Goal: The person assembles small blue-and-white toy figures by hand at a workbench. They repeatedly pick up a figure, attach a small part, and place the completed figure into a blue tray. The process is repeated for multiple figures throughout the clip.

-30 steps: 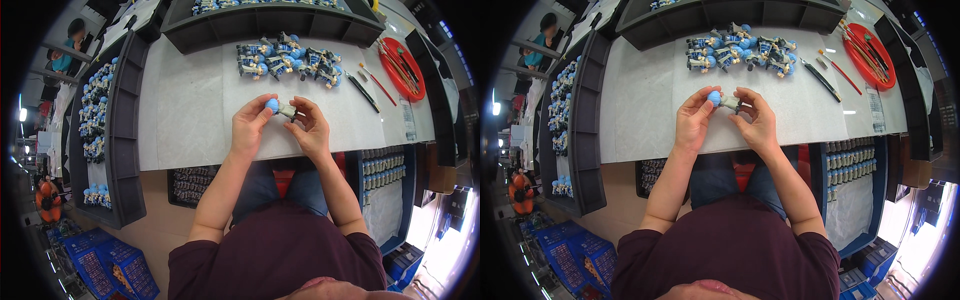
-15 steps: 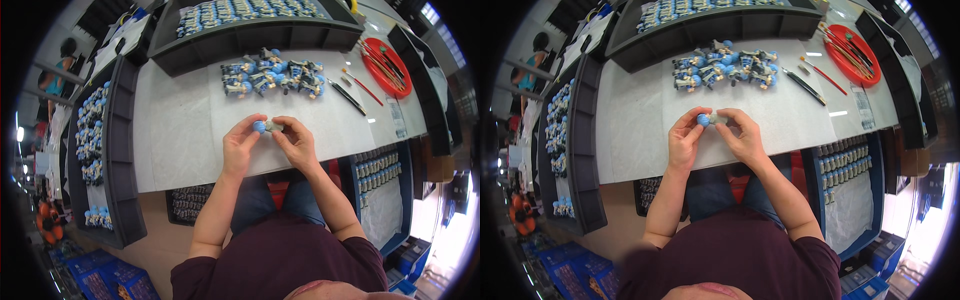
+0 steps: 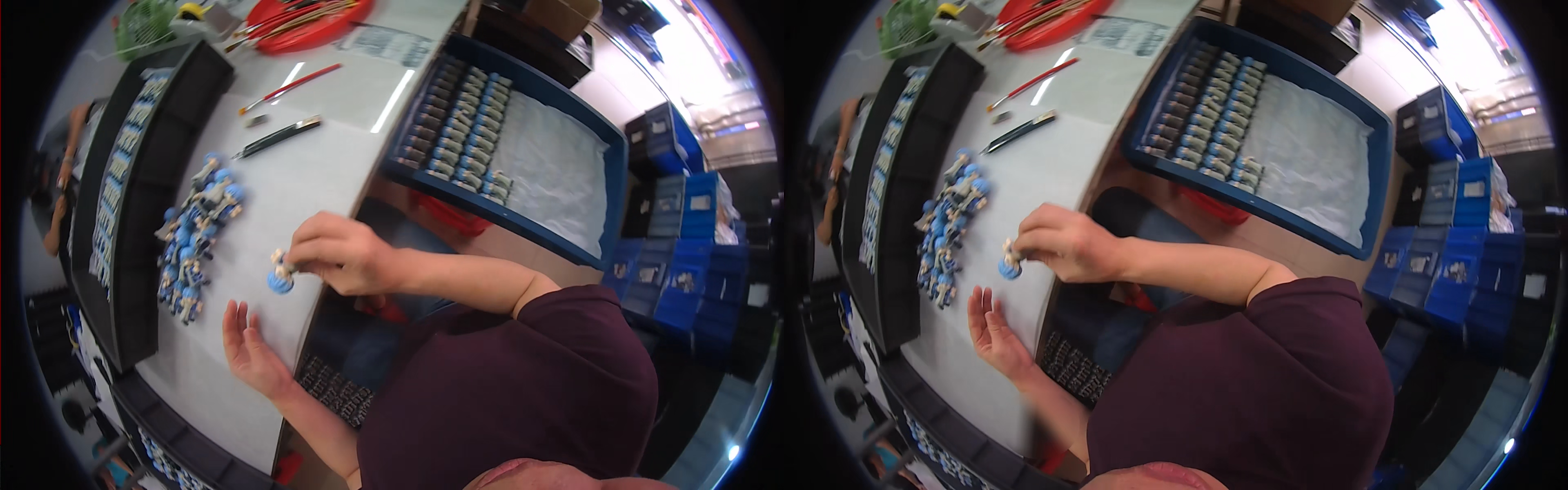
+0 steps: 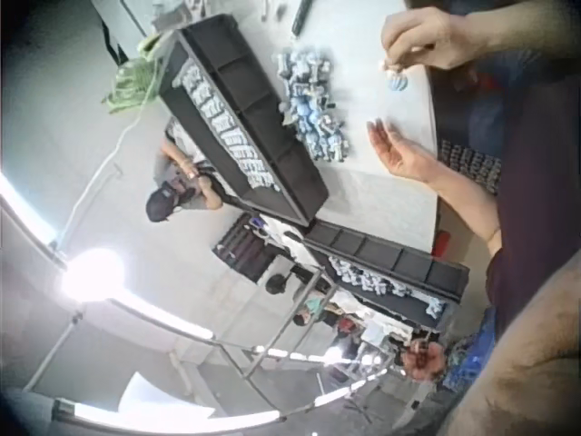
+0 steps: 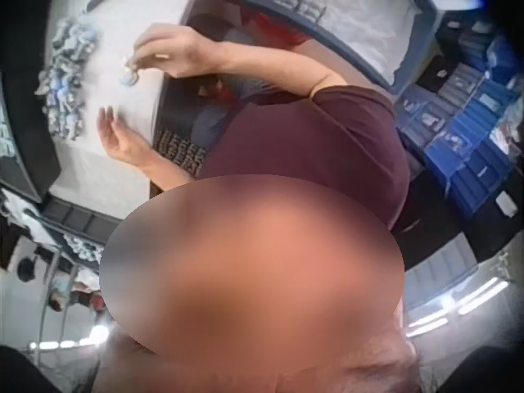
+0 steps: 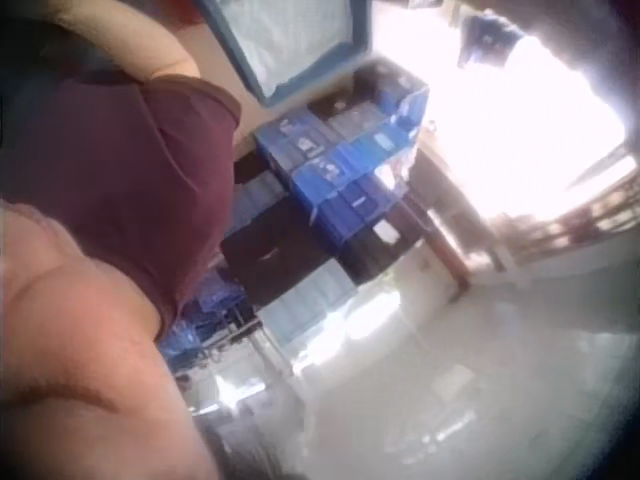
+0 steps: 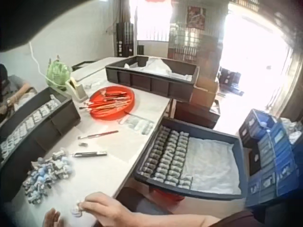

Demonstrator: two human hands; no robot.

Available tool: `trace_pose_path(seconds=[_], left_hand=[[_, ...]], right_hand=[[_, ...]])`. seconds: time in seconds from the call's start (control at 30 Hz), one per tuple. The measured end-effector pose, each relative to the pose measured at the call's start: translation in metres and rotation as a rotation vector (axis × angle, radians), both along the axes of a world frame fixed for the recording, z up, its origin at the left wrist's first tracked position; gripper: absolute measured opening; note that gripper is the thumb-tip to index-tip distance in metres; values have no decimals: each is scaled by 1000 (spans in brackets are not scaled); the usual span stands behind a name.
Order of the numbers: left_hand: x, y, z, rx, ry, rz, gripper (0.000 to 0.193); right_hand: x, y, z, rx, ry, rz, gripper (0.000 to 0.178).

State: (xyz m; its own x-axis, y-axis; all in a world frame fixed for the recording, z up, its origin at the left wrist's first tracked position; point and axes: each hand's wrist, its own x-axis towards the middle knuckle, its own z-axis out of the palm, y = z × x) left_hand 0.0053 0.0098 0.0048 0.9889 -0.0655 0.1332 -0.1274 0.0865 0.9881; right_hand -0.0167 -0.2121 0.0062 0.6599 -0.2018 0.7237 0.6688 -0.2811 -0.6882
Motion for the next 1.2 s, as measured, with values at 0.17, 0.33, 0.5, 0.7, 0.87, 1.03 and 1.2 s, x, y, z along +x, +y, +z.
trace_pose_path(seconds=[0.17, 0.33, 0.5, 0.7, 0.87, 1.03, 1.2], left_hand=[[3, -1, 0, 100, 94, 46, 27], [3, -2, -1, 189, 87, 67, 24], [4, -5, -4, 226, 73, 78, 24], [4, -7, -4, 280, 66, 105, 24], [7, -3, -10, 205, 71, 101, 22], [5, -3, -2, 163, -25, 2, 21], [8, 0, 17, 350, 10, -91, 23]], right_hand=[[-73, -160, -52, 96, 352, -747, 24], [-152, -265, -143, -100, 860, -1139, 22], [-168, -277, -195, -185, 1017, -1018, 23], [-165, -283, -224, -220, 1063, -965, 23], [-169, -293, -216, -413, 979, -972, 41], [-92, -208, -119, 109, 532, -755, 30], [-9, -34, -8, 226, 334, -14, 23]])
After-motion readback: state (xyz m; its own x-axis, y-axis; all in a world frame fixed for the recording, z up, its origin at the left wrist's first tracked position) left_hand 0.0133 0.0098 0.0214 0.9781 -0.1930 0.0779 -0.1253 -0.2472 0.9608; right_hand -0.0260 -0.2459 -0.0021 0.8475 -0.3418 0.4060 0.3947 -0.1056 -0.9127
